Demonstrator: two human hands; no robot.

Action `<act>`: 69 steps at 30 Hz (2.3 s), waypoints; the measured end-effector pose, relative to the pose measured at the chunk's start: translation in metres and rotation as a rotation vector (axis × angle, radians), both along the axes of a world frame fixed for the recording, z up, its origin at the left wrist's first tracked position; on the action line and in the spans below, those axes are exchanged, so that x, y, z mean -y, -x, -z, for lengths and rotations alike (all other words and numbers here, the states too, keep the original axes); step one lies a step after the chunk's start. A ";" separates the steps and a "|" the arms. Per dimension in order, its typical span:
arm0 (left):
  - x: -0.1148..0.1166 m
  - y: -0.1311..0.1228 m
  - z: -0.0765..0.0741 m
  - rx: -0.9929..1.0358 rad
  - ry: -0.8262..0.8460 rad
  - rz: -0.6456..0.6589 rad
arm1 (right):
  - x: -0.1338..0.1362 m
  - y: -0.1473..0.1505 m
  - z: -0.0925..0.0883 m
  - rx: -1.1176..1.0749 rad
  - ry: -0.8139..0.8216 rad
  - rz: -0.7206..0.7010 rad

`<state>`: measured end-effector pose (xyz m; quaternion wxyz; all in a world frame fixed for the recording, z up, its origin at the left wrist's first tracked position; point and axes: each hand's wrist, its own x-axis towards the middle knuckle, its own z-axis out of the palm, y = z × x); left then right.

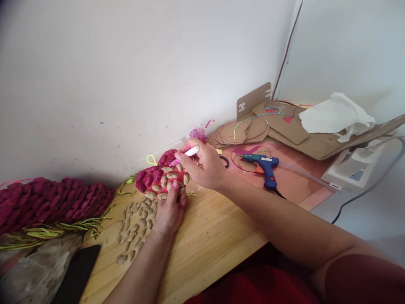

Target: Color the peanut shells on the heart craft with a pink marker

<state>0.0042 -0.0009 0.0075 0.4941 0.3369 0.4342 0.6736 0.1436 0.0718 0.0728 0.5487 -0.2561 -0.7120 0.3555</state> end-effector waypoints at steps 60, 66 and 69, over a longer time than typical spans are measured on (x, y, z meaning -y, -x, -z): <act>0.000 0.002 -0.002 0.069 0.047 -0.012 | 0.001 0.003 0.003 0.028 -0.067 0.046; 0.000 0.002 -0.002 0.058 0.043 -0.006 | 0.001 0.004 0.004 0.000 -0.064 0.041; 0.000 0.002 -0.003 0.073 0.037 -0.010 | 0.002 0.003 0.004 0.029 -0.054 0.045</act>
